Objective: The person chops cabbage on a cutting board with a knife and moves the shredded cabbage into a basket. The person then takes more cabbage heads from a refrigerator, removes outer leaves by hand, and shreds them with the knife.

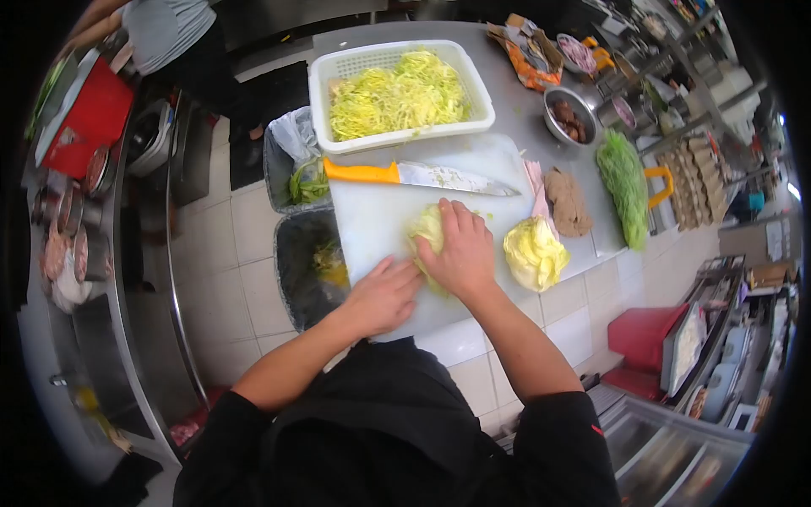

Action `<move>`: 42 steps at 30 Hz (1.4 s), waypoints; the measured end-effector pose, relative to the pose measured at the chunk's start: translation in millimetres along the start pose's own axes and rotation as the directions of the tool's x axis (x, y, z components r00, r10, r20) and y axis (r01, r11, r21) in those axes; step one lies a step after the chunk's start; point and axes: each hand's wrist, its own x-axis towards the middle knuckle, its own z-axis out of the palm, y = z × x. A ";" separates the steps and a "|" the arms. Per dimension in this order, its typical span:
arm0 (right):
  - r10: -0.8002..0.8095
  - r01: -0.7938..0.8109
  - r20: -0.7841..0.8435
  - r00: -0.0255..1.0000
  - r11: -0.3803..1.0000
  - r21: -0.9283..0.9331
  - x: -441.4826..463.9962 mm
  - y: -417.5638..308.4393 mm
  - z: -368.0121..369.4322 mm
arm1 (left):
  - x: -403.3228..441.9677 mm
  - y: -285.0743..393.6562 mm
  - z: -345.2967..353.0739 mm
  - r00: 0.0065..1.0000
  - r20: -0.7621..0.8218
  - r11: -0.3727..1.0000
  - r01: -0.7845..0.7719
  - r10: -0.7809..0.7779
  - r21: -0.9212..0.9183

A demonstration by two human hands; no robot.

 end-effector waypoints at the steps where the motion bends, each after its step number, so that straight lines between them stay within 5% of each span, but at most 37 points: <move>1: 0.016 -0.016 -0.003 1.000 1.000 -0.001 2.4 -0.8 2.4 | 0.2 -7.0 -6.2 0.999 0.017 1.000 -0.030 0.030 0.000; 7: 0.052 -0.052 -0.004 0.999 0.998 -0.039 4.6 -0.2 4.1 | 48.3 -54.4 -59.2 0.908 -0.420 0.994 0.035 0.012 0.102; 10: 0.078 -0.079 0.015 0.997 0.995 0.057 5.8 5.9 3.4 | 62.2 -37.8 -70.1 0.949 0.028 0.928 0.300 -0.314 0.220; 13: 0.075 -0.070 -0.016 0.997 0.974 0.215 2.1 16.1 3.1 | 41.6 -36.5 -22.1 0.983 0.023 0.981 0.182 -0.184 0.064; 16: 0.040 -0.020 -0.064 0.997 0.959 0.281 1.8 32.5 9.4 | 37.6 -34.5 3.5 0.973 -0.230 0.997 0.012 0.006 0.080; 22: -0.154 0.159 -0.051 0.987 0.981 0.115 -11.1 14.0 -20.0 | 40.8 -37.9 0.7 0.990 -0.112 0.983 0.103 -0.086 0.153; 28: -0.097 0.075 0.091 0.991 0.972 0.223 1.5 28.1 -14.8 | 45.0 -53.5 -2.0 0.967 -0.211 0.977 -0.103 0.143 0.189; 34: -0.091 0.082 0.030 0.995 0.973 0.216 3.2 26.2 -6.8 | 25.0 -35.3 -7.0 0.986 -0.120 0.992 -0.114 0.119 0.046; 37: -0.101 0.102 -0.015 0.995 0.976 0.193 0.7 27.7 -7.1 | 18.1 -31.3 5.1 0.953 -0.260 0.988 -0.154 0.155 0.026; 38: -0.133 0.135 -0.022 0.991 0.969 0.208 1.8 27.0 -4.9 | 12.8 -31.1 14.0 0.965 -0.195 0.984 -0.169 0.175 0.050; 39: -0.107 0.111 -0.029 0.994 0.967 0.229 -0.6 26.2 -5.6 | 5.5 -32.3 23.0 0.979 -0.131 0.985 -0.142 0.154 0.094; 40: -0.137 0.141 -0.035 0.990 0.965 0.219 -1.8 32.2 0.2 | -3.1 -25.9 34.1 0.927 -0.351 0.991 -0.113 0.132 0.075; 42: -0.129 0.123 0.017 0.992 0.974 0.192 -1.6 39.2 5.7 | -25.2 -20.0 16.1 0.935 -0.352 0.991 0.083 -0.041 0.106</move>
